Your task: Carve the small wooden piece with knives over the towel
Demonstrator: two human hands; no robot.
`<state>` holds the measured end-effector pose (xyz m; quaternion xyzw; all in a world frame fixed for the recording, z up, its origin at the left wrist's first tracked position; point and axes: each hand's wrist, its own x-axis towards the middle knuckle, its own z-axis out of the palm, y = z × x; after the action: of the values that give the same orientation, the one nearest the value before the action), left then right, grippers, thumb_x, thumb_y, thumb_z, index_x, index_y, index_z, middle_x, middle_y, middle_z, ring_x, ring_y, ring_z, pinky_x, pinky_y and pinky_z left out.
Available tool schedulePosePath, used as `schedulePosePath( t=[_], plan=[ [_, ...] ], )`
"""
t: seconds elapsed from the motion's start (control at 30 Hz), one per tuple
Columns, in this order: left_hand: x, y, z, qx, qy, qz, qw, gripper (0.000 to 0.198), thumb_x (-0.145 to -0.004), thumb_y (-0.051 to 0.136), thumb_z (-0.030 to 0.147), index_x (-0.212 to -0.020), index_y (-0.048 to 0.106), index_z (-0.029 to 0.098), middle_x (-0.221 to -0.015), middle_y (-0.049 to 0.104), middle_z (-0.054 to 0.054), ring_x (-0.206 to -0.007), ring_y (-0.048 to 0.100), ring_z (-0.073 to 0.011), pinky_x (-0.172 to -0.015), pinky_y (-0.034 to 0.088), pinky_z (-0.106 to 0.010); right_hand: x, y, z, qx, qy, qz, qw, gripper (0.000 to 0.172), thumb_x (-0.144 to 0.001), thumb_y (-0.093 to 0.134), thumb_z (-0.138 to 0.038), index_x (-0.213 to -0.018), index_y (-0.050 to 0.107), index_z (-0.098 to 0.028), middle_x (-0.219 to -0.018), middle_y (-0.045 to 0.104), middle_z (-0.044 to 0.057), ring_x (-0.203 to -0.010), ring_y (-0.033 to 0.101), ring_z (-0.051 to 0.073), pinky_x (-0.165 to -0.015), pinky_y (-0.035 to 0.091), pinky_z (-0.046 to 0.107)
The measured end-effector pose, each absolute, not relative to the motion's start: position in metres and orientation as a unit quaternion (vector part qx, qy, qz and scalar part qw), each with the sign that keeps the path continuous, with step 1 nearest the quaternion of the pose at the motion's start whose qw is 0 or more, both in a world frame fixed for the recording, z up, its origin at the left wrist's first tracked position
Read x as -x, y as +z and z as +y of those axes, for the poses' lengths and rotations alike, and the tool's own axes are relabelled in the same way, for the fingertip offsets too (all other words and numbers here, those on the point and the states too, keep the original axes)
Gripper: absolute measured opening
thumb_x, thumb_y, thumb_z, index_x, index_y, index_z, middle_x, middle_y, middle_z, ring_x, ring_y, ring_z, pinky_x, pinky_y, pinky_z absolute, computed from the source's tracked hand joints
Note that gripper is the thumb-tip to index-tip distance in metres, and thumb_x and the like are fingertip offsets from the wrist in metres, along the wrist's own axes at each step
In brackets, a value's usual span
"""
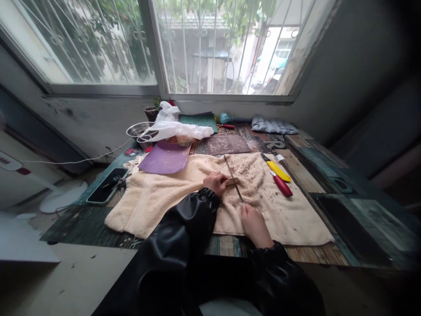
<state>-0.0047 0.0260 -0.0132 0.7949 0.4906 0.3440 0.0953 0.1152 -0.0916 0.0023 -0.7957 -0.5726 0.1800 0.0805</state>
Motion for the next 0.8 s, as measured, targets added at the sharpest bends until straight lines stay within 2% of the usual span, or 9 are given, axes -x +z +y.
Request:
schedulePosePath(
  t=[0.17,0.37,0.57,0.8],
  plan=[
    [0.004,-0.015,0.022,-0.822,0.350,0.439,0.097,0.015,-0.074,0.053,0.034,-0.074,0.061,0.022,-0.080,0.060,0.000,-0.082,0.052,-0.0128,-0.072,0.041,-0.024,-0.108,0.010,-0.066,0.795,0.168,-0.575,0.097,0.041,-0.086,0.022,-0.029,-0.089,0.059,-0.013,-0.082,0.062,0.012,-0.076,0.056,0.016,-0.062,0.033,0.024],
    [0.002,-0.013,0.023,-0.786,0.347,0.504,0.089,0.015,-0.074,0.052,0.034,-0.075,0.060,0.022,-0.080,0.060,0.000,-0.081,0.052,-0.0137,-0.069,0.041,-0.026,-0.115,0.006,-0.073,0.792,0.178,-0.577,0.094,0.039,-0.085,0.024,-0.030,-0.085,0.060,-0.015,-0.079,0.062,0.010,-0.073,0.056,0.016,-0.060,0.031,0.023],
    [0.003,-0.016,0.021,-0.809,0.354,0.458,0.101,0.011,-0.073,0.054,0.030,-0.072,0.060,0.021,-0.081,0.060,-0.001,-0.082,0.051,-0.0134,-0.073,0.041,-0.025,-0.112,0.006,-0.069,0.792,0.174,-0.576,0.104,0.038,-0.085,0.024,-0.028,-0.085,0.060,-0.013,-0.082,0.062,0.011,-0.075,0.055,0.016,-0.060,0.030,0.023],
    [0.003,-0.013,0.022,-0.791,0.342,0.496,0.111,0.011,-0.072,0.055,0.031,-0.074,0.060,0.022,-0.081,0.060,0.000,-0.083,0.051,-0.0135,-0.072,0.041,-0.026,-0.112,0.006,-0.078,0.793,0.191,-0.571,0.092,0.038,-0.085,0.024,-0.030,-0.087,0.059,-0.016,-0.079,0.062,0.010,-0.071,0.055,0.016,-0.059,0.031,0.024]
  ],
)
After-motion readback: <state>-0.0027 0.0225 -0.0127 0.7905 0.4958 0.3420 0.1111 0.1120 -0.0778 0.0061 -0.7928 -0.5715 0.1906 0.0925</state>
